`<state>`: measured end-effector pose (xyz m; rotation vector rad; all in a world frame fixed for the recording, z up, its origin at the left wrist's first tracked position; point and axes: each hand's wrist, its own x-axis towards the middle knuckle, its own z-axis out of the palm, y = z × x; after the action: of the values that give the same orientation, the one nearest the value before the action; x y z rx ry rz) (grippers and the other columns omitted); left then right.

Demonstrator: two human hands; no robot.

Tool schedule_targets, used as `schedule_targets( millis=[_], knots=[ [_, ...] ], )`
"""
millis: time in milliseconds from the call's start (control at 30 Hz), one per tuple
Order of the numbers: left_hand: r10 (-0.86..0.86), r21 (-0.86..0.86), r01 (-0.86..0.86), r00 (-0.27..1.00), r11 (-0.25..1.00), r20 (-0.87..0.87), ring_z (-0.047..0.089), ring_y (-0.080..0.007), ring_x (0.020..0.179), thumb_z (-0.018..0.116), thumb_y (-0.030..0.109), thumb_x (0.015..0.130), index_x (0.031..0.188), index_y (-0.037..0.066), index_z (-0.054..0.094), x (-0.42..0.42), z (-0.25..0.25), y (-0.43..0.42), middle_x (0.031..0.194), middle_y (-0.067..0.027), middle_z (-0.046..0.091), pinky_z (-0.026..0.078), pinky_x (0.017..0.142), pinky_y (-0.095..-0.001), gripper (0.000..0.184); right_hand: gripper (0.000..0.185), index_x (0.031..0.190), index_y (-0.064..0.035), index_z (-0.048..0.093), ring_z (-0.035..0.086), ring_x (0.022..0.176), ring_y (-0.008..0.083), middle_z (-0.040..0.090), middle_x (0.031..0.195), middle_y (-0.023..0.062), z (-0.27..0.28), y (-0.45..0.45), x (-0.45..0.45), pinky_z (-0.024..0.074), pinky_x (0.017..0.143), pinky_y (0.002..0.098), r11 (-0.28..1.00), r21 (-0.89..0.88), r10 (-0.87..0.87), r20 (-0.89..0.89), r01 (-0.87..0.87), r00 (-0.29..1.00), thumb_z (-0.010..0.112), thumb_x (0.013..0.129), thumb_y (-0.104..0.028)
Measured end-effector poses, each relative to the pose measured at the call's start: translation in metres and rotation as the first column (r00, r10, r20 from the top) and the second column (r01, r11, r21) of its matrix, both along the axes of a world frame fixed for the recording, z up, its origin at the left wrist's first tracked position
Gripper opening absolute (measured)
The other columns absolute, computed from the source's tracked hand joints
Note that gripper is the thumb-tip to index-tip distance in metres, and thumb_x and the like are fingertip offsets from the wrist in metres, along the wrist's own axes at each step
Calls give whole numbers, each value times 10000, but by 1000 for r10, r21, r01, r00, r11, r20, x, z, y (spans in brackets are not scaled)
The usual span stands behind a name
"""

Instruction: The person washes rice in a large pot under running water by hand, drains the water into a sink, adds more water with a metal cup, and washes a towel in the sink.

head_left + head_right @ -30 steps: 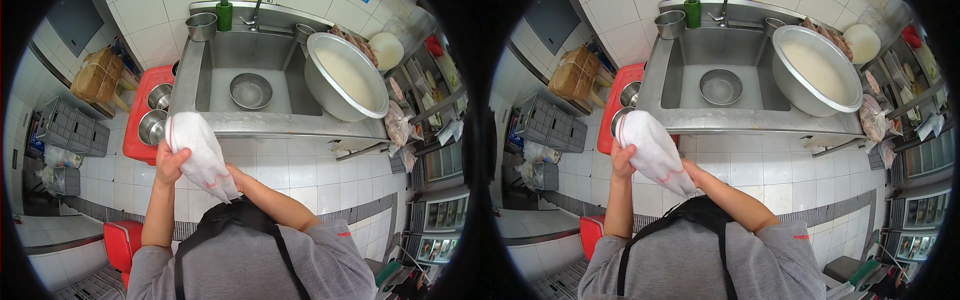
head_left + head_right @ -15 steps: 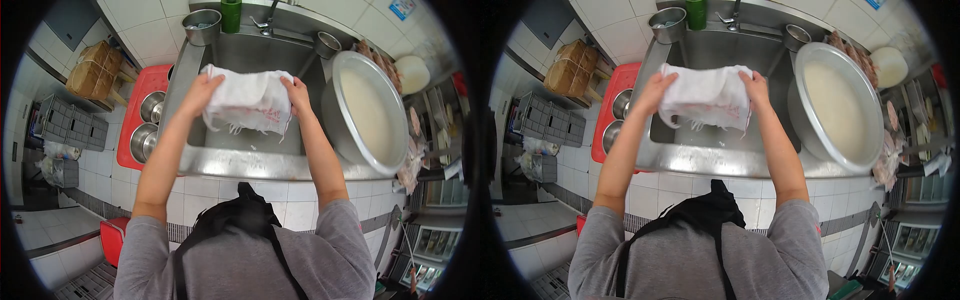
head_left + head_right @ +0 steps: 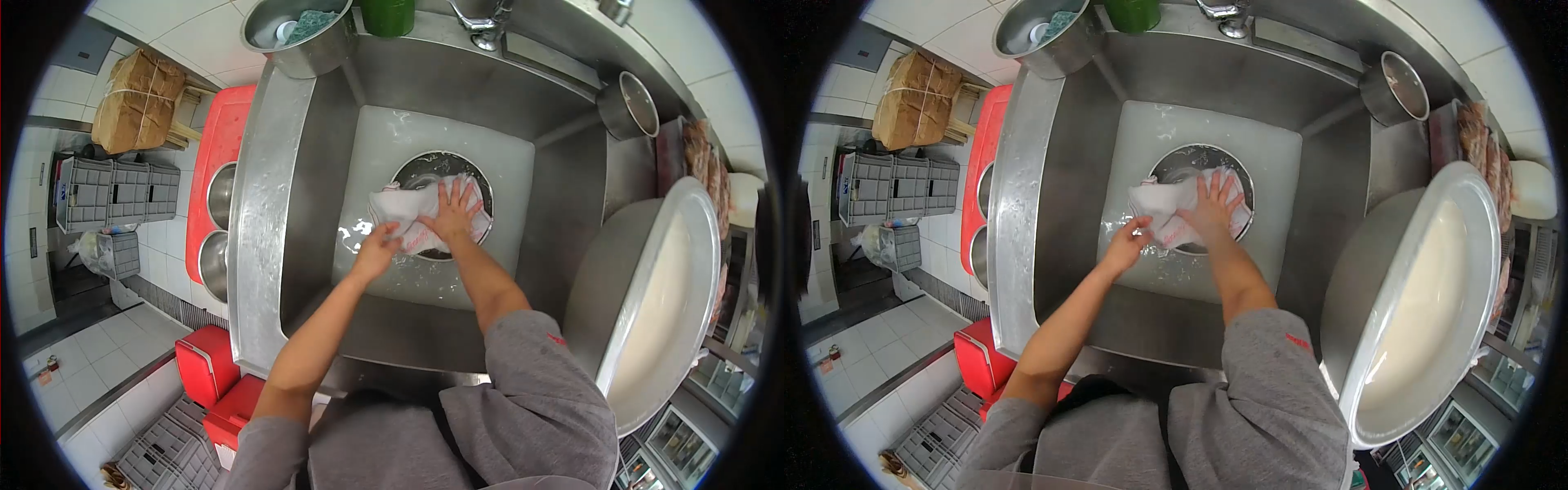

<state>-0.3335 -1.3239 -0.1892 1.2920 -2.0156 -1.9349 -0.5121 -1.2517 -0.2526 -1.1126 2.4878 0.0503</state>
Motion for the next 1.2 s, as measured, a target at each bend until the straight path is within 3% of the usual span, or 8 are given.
schedule_targets(
  millis=[133,333,500,667,767,933,1067,1200],
  knots=[
    [-40,159,25,995,987,92,536,-204,857,560,189,770,1102,44,485,-6,1,5,1052,-136,524,420,742,-304,370,740,1253,-181,354,45,1245,415,86,1380,112,-152,12,-9,83,941,614,968,-156,61,-619,-198,783,582,628,-503],
    [80,454,-81,997,887,23,434,-240,1011,507,373,798,1254,127,316,-36,21,-6,1225,-99,368,415,765,-382,552,410,1079,-104,537,358,1149,266,463,1162,126,37,-12,0,284,915,514,958,-62,-273,99,280,957,579,682,-198],
    [349,868,-244,933,433,88,451,-318,1046,480,476,760,1197,84,367,-49,12,-10,1171,-172,429,403,808,-498,598,389,993,-6,515,570,794,181,580,890,95,142,7,58,466,696,302,638,-68,-71,987,767,146,654,673,-179],
    [530,815,-328,847,478,30,558,-259,863,484,344,789,1014,38,503,-48,31,-6,916,-118,576,454,736,-426,380,311,955,-42,509,561,795,179,570,882,78,119,9,59,464,687,324,206,-147,88,987,967,132,619,727,-222],
    [514,876,-230,857,424,-24,557,-259,860,480,340,796,1021,46,501,-60,53,12,914,-101,578,467,715,-428,371,440,1124,-25,418,552,854,273,518,1024,139,108,9,66,454,746,416,-20,371,334,878,928,-343,546,760,-237],
    [518,865,-259,855,430,-2,541,-240,881,421,392,807,1028,105,523,-47,85,13,962,-85,564,455,741,-429,376,416,1116,-36,461,568,825,247,538,1011,129,133,4,49,467,755,399,-1,140,542,833,990,-117,559,741,-187],
    [394,973,-28,917,229,-66,538,-225,859,445,356,799,973,107,535,-30,124,5,958,-81,558,441,768,-411,316,84,792,-37,568,529,729,109,576,771,27,169,-2,60,433,649,247,457,-689,193,694,562,694,608,722,-62],
    [803,842,-264,524,472,-286,550,-205,826,492,200,782,898,48,510,-32,97,7,904,-99,555,442,762,-359,192,69,769,-48,525,543,724,137,558,768,59,166,-2,87,464,627,281,90,-383,239,904,919,354,566,771,-104]
  ],
)
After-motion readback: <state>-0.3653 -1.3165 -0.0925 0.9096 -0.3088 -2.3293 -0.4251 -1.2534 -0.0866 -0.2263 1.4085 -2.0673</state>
